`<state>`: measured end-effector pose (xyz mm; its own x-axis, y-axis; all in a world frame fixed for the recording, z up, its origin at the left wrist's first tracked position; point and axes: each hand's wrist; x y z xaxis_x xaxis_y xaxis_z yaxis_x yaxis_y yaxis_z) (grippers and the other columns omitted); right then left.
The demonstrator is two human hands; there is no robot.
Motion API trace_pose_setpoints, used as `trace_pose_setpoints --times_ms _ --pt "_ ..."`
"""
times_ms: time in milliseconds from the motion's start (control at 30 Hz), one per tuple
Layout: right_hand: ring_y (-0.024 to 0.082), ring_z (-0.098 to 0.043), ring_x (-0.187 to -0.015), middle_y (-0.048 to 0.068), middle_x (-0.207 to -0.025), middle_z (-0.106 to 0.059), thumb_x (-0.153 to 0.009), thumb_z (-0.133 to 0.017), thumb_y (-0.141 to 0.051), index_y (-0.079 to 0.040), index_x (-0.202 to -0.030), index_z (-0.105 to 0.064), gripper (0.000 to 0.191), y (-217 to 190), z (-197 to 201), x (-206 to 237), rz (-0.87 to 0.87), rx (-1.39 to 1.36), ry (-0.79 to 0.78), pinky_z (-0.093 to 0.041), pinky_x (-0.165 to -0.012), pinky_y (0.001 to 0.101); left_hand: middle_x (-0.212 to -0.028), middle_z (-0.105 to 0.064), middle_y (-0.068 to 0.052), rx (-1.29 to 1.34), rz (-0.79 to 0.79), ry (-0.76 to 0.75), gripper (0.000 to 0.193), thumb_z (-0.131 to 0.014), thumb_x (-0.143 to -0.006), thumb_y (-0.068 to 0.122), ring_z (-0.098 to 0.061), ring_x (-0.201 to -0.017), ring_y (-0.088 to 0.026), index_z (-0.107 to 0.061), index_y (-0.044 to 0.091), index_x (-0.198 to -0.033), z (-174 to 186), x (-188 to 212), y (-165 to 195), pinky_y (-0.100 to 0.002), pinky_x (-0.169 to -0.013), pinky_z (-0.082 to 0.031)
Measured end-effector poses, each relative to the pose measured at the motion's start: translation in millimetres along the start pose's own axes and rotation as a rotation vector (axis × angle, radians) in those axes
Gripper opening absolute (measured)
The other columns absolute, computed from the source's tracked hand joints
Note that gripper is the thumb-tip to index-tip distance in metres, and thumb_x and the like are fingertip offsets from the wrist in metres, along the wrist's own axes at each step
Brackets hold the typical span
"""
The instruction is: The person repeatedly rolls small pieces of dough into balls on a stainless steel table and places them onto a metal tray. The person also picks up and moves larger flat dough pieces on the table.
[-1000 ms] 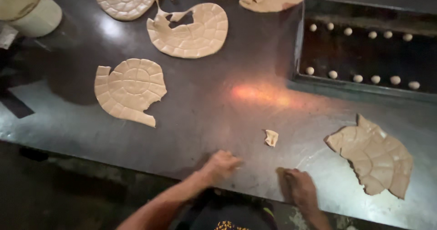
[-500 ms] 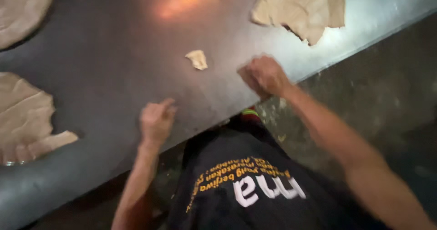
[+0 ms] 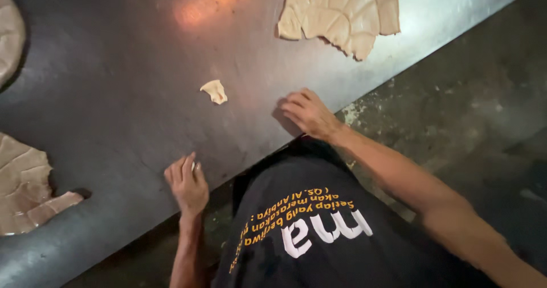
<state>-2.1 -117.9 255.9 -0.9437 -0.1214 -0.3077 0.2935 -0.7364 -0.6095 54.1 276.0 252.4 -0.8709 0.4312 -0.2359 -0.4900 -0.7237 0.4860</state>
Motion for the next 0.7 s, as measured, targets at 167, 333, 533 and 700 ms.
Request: trace_pose_setpoints --times_ms 167,333,533,700 --pt "0.034 -0.060 -0.105 0.012 -0.108 -0.063 -0.091 -0.075 -0.010 -0.004 -0.116 -0.068 0.027 4.8 55.6 5.2 -0.153 -0.070 -0.140 -0.051 -0.094 0.0421 -0.121 -0.059 -0.016 -0.037 0.140 -0.022 0.033 -0.073 -0.096 0.006 -0.061 -0.106 -0.029 -0.063 0.000 -0.127 31.4 -0.1 11.4 -0.042 -0.089 -0.053" --pt "0.037 -0.062 -0.109 0.017 -0.121 -0.062 -0.089 -0.074 -0.012 -0.006 -0.135 -0.063 0.047 12.0 50.0 -50.4 -0.219 -0.316 -0.112 -0.054 -0.091 0.0429 -0.129 -0.058 -0.017 0.137 0.389 0.064 0.042 -0.080 -0.093 0.007 -0.065 -0.093 -0.024 -0.064 0.000 -0.132 -14.2 -81.2 92.1 -0.034 -0.074 -0.057" --pt "0.037 -0.063 -0.121 0.018 -0.135 -0.060 -0.096 -0.071 -0.008 -0.011 -0.132 -0.064 0.037 44.9 14.3 -104.8 0.141 -0.265 -0.167 -0.055 -0.098 0.0401 -0.144 -0.052 -0.016 0.403 0.187 0.148 0.060 -0.077 -0.089 0.001 -0.065 -0.109 -0.024 -0.055 0.004 -0.145 -70.3 -185.9 174.6 -0.033 -0.092 -0.057" --pt "0.042 -0.058 -0.129 0.015 -0.128 -0.065 -0.080 -0.070 -0.004 -0.007 -0.115 -0.069 0.035 145.6 111.3 -198.3 0.134 -0.127 0.091 -0.052 -0.101 0.0454 -0.156 -0.042 -0.021 0.204 0.136 0.168 0.068 -0.082 -0.093 0.008 -0.057 -0.130 -0.033 -0.045 0.000 -0.150 -59.1 -194.4 161.3 -0.038 -0.104 -0.052"
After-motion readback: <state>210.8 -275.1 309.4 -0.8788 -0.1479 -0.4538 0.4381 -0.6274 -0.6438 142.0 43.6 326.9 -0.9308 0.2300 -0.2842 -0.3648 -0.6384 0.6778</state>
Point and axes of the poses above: each hand's wrist, its own x-axis away from the middle knuckle, its own z-axis out of the back of the hand, y = z × x
